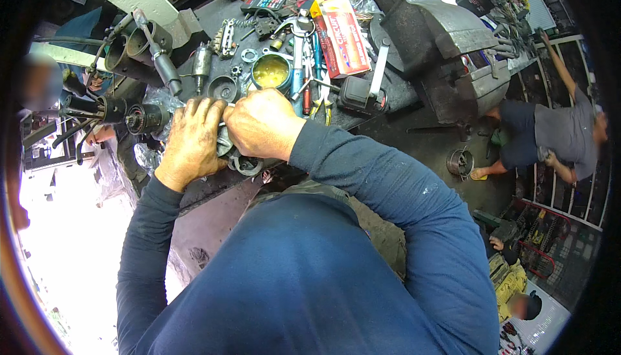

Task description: The person walks to a workbench and assembles small mechanical components by hand, fitting a ring into a housing and inserting a cylindrical part. The person handles multiple small parts and tools on the bench while assembling the mechanism.

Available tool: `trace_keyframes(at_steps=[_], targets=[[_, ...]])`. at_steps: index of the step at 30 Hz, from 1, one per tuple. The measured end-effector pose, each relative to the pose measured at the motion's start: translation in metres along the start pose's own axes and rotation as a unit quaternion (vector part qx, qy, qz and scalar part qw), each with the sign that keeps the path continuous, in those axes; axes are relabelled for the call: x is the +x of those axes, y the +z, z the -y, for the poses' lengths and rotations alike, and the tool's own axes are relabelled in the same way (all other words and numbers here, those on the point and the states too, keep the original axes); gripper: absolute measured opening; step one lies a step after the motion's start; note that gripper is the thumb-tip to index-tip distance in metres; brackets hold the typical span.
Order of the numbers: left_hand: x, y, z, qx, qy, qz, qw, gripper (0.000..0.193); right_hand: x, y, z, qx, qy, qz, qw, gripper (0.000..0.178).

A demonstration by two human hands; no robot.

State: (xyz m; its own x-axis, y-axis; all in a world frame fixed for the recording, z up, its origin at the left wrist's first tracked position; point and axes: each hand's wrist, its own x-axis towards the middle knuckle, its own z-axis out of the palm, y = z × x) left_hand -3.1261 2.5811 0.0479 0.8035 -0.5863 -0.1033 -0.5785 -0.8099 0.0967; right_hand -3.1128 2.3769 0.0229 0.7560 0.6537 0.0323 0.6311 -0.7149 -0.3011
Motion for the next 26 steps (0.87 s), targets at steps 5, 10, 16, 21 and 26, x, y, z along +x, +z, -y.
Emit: trace_keyframes(at_steps=[5,10,16,21,26], targets=[[0.000,0.000,-0.001,0.010,-0.004,-0.007,1.000,0.108,-0.008,-0.006,-0.002,-0.081,-0.070,-0.118,0.987,0.019],[0.000,0.002,0.003,-0.005,0.003,-0.020,1.000,0.103,-0.005,-0.001,-0.010,-0.016,-0.078,-0.073,0.994,0.020],[-0.002,-0.001,0.001,-0.002,-0.008,-0.022,1.000,0.100,-0.010,0.007,0.011,0.035,0.065,-0.090,0.993,0.031],[-0.004,0.003,0.001,-0.009,-0.010,-0.019,1.000,0.104,-0.027,0.005,0.017,-0.016,0.088,-0.135,0.987,0.022],[-0.002,0.001,0.000,-0.011,-0.018,0.009,1.000,0.102,-0.010,-0.012,-0.008,-0.048,-0.067,-0.026,0.996,0.026]])
